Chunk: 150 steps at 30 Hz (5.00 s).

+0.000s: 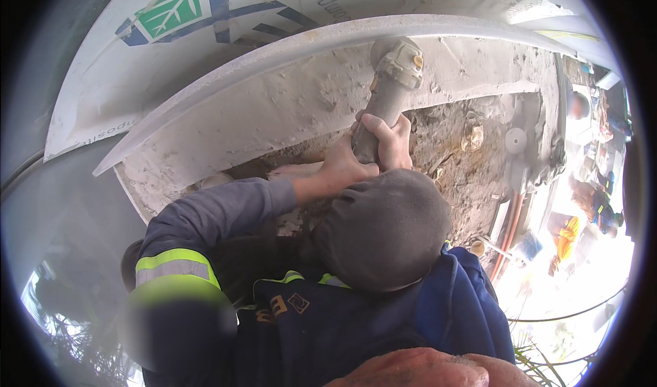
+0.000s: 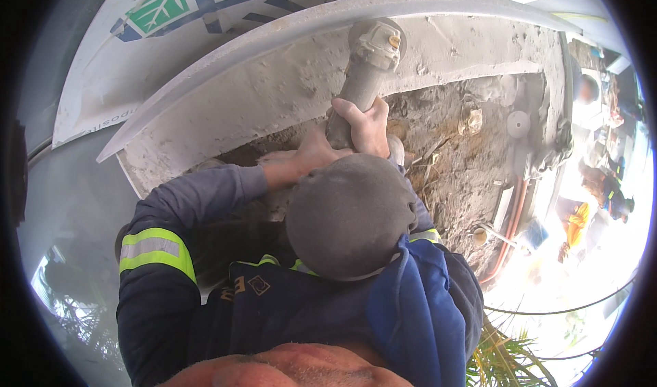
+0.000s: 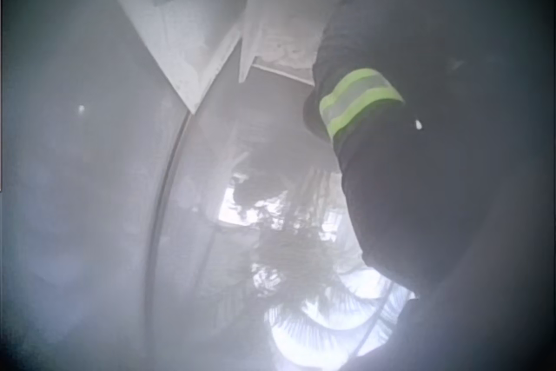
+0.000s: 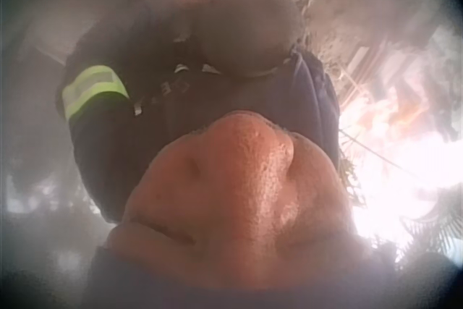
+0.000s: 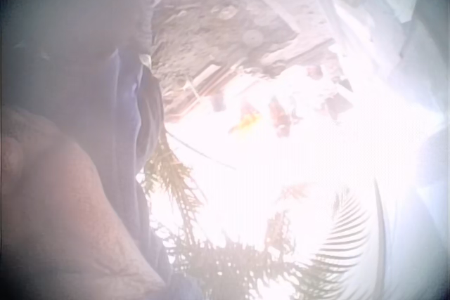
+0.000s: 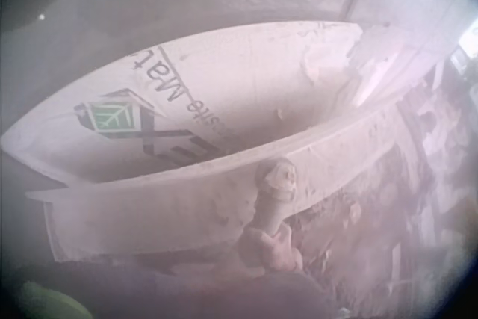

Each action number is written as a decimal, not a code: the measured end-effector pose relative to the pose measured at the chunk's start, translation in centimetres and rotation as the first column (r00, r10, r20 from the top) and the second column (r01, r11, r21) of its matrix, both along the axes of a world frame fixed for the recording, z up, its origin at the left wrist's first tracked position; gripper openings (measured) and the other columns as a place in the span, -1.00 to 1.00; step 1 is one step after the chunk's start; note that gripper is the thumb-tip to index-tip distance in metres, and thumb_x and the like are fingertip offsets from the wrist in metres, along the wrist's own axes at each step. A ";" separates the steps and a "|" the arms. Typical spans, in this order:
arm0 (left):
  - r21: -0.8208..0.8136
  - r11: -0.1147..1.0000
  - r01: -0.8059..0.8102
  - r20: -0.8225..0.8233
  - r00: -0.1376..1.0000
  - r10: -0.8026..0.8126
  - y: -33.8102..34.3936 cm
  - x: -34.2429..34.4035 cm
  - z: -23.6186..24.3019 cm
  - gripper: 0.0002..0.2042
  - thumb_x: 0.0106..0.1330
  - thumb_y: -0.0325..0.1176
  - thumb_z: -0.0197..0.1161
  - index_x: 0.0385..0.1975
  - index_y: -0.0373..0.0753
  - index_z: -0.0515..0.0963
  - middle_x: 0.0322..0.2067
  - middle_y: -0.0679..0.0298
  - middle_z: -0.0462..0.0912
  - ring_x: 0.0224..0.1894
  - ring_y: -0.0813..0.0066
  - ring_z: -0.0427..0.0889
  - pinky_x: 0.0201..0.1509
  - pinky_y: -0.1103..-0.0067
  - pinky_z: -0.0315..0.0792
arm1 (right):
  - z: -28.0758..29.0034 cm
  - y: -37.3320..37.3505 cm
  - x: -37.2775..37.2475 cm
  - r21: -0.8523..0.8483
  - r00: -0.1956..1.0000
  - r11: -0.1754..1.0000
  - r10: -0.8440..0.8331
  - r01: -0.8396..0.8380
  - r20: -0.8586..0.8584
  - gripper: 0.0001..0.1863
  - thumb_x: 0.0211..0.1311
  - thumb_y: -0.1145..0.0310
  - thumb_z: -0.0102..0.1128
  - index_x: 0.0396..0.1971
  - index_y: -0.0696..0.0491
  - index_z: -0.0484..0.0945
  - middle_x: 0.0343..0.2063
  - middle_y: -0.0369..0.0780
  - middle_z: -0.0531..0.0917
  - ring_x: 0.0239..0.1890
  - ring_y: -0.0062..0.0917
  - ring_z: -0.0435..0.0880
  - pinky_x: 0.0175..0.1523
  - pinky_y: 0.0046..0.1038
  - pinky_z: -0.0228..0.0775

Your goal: The person uses a handheld angle grinder to grind a concrete surface, creating dust and debris. They periodically pause to clear debris and reposition the grinder to continue working on the same area.

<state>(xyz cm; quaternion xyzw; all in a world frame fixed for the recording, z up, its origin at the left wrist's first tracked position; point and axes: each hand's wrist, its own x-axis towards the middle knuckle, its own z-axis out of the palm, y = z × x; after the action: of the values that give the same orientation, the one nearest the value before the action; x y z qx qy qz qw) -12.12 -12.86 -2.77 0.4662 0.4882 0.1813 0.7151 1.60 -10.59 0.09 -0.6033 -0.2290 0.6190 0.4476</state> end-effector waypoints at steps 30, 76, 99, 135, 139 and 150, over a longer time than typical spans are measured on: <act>-0.187 0.981 -0.044 0.065 0.996 0.057 -1.6 -1.1 1.0 -0.06 0.01 -0.12 0.61 0.29 -0.56 0.23 0.08 -0.04 0.59 0.17 0.24 0.62 0.22 0.41 0.51 | 0.0 -0.9 -0.7 -0.013 0.997 0.997 0.081 -0.081 -0.012 -0.61 0.03 0.29 0.42 -0.24 0.29 0.60 -0.45 -0.15 0.70 -0.43 -0.47 0.70 -0.27 -0.39 0.54; -0.131 0.991 -0.032 -0.070 0.997 0.023 -3.1 -5.4 2.6 -0.31 0.10 -0.33 0.45 0.21 -0.50 0.33 -0.03 0.00 0.64 0.02 0.29 0.69 0.11 0.43 0.57 | -0.4 -2.2 -4.7 0.054 0.983 0.986 0.163 -0.159 -0.078 -0.59 0.05 0.34 0.41 -0.18 0.33 0.55 -0.42 -0.14 0.69 -0.42 -0.49 0.71 -0.31 -0.42 0.57; -0.115 0.980 -0.163 -0.069 0.985 0.156 -5.6 -5.6 2.1 -0.33 0.13 -0.33 0.49 0.20 -0.41 0.33 0.00 0.05 0.61 0.06 0.33 0.64 0.13 0.42 0.53 | -1.1 -2.3 -5.4 0.057 0.948 0.951 0.308 -0.304 -0.082 -0.55 0.01 0.37 0.45 -0.15 0.32 0.55 -0.36 -0.18 0.68 -0.36 -0.51 0.68 -0.26 -0.42 0.55; -0.148 0.973 -0.179 0.021 0.983 0.184 -5.0 -1.6 0.9 -0.20 0.11 -0.24 0.56 0.25 -0.46 0.24 0.01 -0.03 0.62 0.07 0.27 0.66 0.11 0.42 0.56 | -0.7 -1.7 -1.7 0.042 0.973 0.976 0.217 -0.214 -0.075 -0.66 0.06 0.35 0.42 -0.26 0.28 0.60 -0.43 -0.17 0.70 -0.40 -0.49 0.70 -0.25 -0.42 0.55; -0.149 0.987 -0.067 -0.061 0.996 0.058 -4.4 -1.6 -0.1 -0.16 0.07 -0.18 0.58 0.25 -0.48 0.25 0.03 -0.06 0.62 0.10 0.22 0.66 0.14 0.38 0.55 | -0.8 -1.6 -1.1 0.033 0.978 0.980 0.199 -0.198 -0.067 -0.66 0.07 0.34 0.42 -0.26 0.28 0.60 -0.40 -0.16 0.70 -0.37 -0.50 0.69 -0.22 -0.43 0.54; -0.164 0.986 -0.025 0.003 1.000 0.026 -1.5 0.9 0.5 -0.19 0.09 -0.15 0.61 0.22 -0.47 0.31 0.02 0.02 0.64 0.09 0.28 0.67 0.13 0.44 0.57 | -1.6 -0.5 1.6 0.038 0.990 0.992 0.121 -0.118 -0.075 -0.52 -0.02 0.31 0.47 -0.18 0.35 0.56 -0.41 -0.14 0.70 -0.39 -0.48 0.71 -0.25 -0.42 0.57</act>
<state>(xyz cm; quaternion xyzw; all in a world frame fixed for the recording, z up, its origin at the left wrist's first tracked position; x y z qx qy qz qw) -11.20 -14.37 -2.24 0.3992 0.5056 0.1509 0.7498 3.23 -11.10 -1.49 -0.5567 -0.2578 0.6635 0.4283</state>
